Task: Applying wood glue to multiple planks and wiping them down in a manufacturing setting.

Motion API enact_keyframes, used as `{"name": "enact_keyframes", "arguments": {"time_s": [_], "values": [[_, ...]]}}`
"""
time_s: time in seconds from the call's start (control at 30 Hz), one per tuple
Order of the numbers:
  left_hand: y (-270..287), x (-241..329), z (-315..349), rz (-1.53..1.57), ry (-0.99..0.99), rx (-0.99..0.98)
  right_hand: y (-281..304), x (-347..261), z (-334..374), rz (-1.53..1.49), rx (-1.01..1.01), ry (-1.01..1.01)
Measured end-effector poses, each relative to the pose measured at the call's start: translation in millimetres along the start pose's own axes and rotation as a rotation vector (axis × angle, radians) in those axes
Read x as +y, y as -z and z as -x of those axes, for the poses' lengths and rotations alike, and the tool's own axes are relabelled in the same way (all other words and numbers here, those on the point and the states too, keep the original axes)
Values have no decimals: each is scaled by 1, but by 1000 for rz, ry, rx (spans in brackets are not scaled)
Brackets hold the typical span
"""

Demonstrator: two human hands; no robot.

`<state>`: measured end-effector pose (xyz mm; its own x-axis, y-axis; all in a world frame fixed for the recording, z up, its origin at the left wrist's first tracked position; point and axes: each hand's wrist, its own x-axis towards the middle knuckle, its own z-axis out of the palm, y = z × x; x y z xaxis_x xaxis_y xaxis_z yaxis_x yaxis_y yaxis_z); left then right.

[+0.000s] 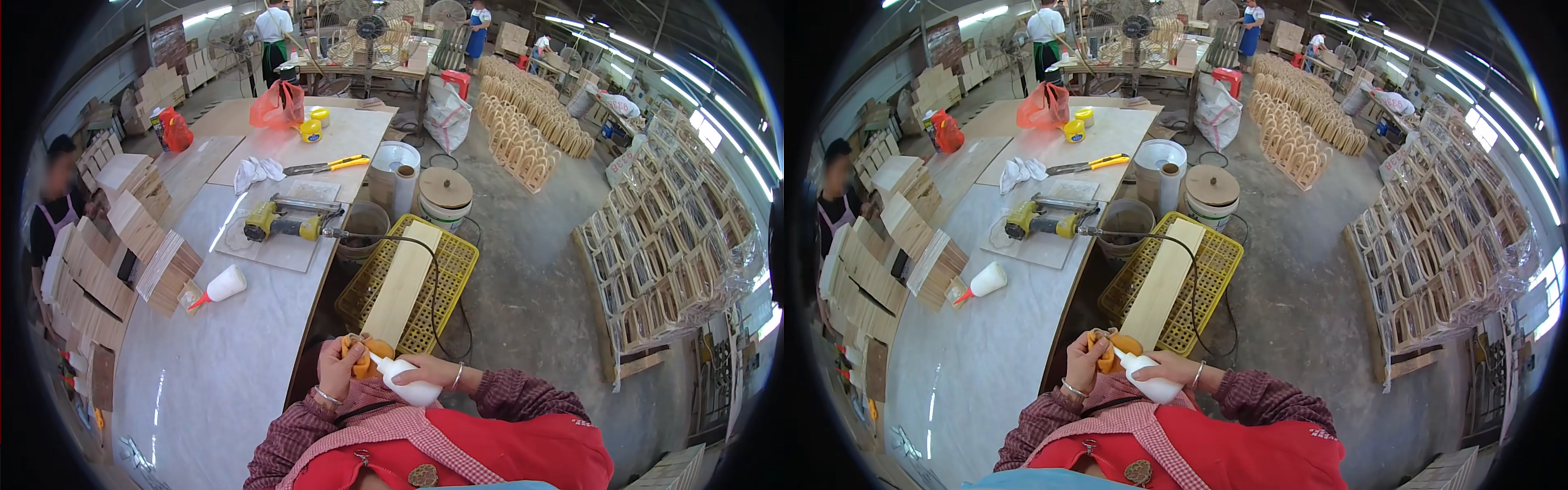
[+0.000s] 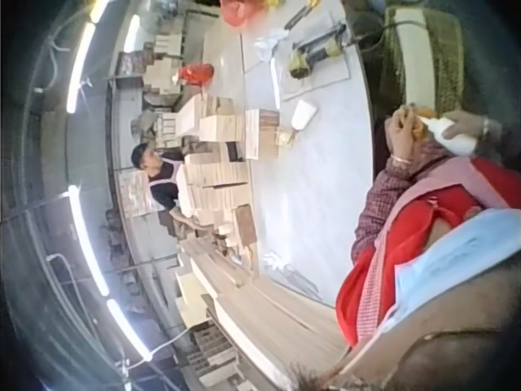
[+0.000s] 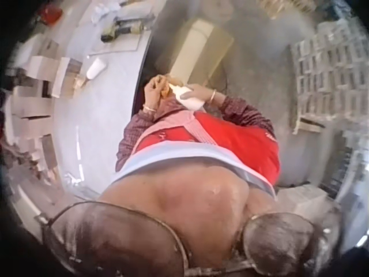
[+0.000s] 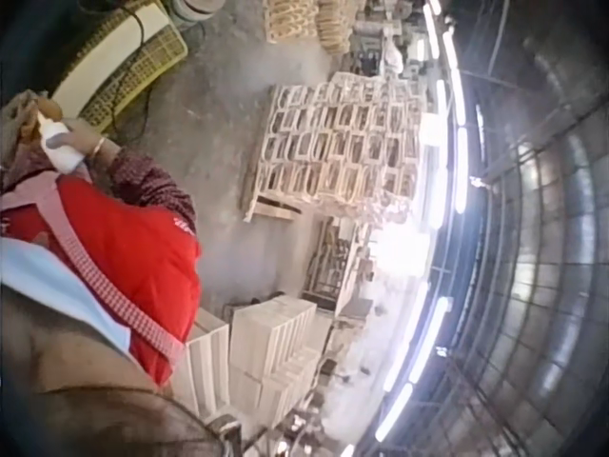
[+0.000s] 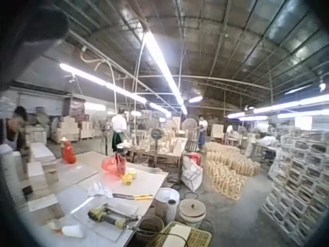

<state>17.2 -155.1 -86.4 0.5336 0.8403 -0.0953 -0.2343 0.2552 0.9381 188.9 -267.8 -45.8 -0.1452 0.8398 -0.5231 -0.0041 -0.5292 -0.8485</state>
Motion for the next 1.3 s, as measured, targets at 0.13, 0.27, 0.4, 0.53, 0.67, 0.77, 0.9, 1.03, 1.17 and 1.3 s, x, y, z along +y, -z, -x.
{"name": "enact_keyframes", "arguments": {"time_s": [0.13,0.27,0.4,0.53,0.67,0.77,0.9,1.03,1.17,1.3], "values": [[1,1,0,-117,-29,31,-2,5,-3,134,23,40],[3,0,0,-190,-42,120,-5,8,-9,336,75,126],[1,0,0,-136,-3,209,-11,-7,-4,611,140,37],[6,-5,-2,2,108,215,-10,-6,-2,632,125,43],[7,-2,-2,126,221,195,-6,3,-2,617,123,97],[6,2,-2,206,295,172,-4,6,-2,597,125,149],[4,3,-4,229,355,170,-3,3,0,596,107,84],[28,-38,-24,690,-30,-463,-4,9,-4,598,101,148],[31,-36,-20,745,-145,-561,-1,12,0,560,114,175],[16,-18,-15,597,-104,-341,-3,8,3,526,105,177]]}}
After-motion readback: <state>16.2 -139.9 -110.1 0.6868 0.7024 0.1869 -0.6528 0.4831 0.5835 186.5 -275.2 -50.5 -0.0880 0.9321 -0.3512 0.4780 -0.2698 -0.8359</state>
